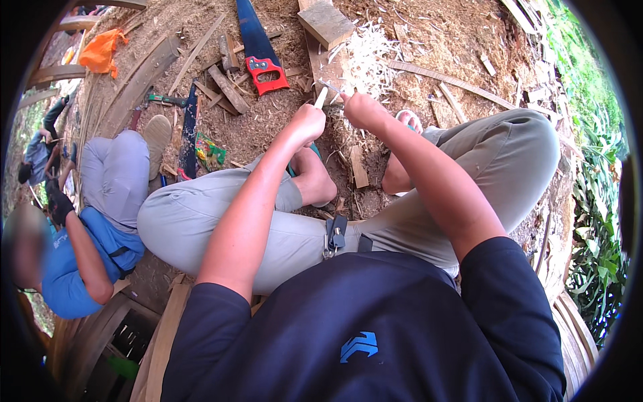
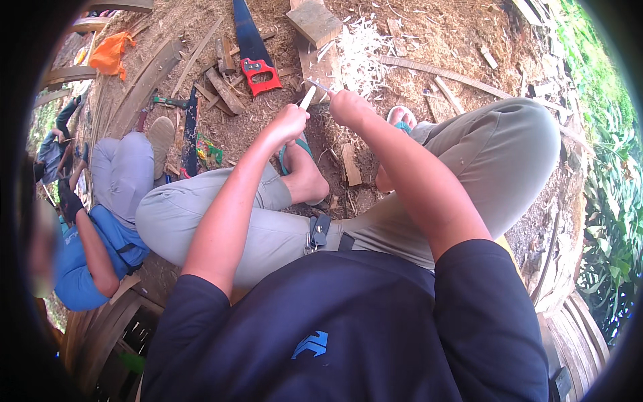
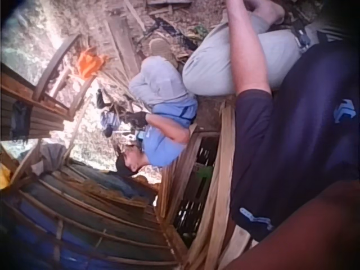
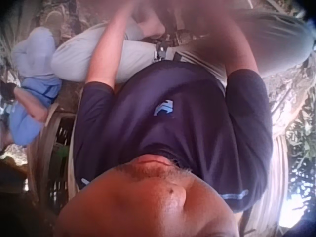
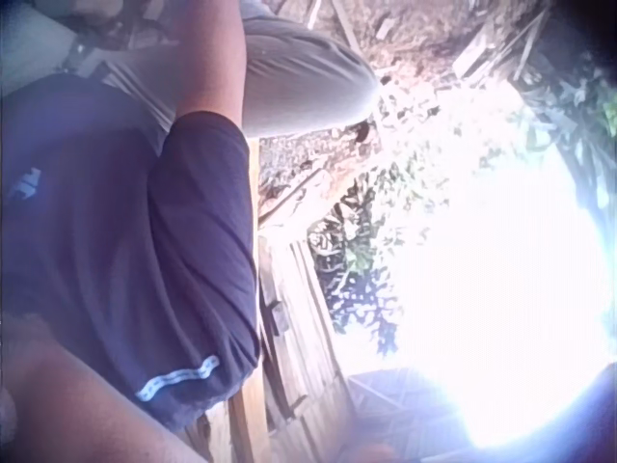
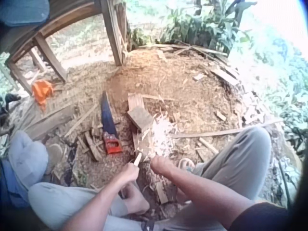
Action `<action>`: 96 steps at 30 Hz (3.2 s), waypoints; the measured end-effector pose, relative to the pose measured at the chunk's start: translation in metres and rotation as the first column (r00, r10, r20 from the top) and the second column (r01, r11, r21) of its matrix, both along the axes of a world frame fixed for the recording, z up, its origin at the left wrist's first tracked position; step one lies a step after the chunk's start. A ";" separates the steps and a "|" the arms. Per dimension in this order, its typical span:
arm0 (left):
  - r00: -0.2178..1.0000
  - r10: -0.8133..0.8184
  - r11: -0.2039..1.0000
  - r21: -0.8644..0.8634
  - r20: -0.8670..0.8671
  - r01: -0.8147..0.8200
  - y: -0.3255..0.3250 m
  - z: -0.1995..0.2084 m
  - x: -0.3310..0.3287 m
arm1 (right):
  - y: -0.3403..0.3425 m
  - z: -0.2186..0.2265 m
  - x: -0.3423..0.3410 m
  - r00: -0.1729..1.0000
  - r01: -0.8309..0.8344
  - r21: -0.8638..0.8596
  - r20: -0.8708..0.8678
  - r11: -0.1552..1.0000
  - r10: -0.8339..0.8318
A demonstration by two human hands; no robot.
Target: The person sits on the ground and uses a curved knife to shave thin strips from a small piece of wood. They repeatedly scrape the blade along the wood, producing wood shavings that accumulate on the ground. The person occasionally pauses to inspect the wood piece.
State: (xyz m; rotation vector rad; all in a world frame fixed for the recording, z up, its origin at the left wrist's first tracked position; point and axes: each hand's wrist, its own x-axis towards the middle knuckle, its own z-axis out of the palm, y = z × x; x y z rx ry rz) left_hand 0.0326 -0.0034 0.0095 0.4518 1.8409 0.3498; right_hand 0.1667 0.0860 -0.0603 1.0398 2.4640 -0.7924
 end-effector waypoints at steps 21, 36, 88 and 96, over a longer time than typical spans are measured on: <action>0.996 -0.080 0.996 -0.036 -0.027 0.079 -0.006 0.013 -0.002 | -0.010 0.082 0.018 0.996 -0.077 -0.100 0.035 0.992 0.081; 0.990 -0.082 0.997 -0.012 -0.113 0.081 -0.004 0.011 0.003 | -0.051 0.067 0.026 0.984 0.095 0.159 -0.162 0.983 -0.069; 0.898 -0.327 0.943 -0.040 -0.295 0.330 -0.004 0.002 0.010 | -0.016 0.065 -0.008 0.989 -0.032 0.150 0.150 0.988 0.009; 0.947 -0.255 0.965 -0.114 -0.194 0.236 0.002 0.011 0.012 | 0.005 0.040 0.008 0.998 0.061 -0.068 -0.015 0.996 -0.062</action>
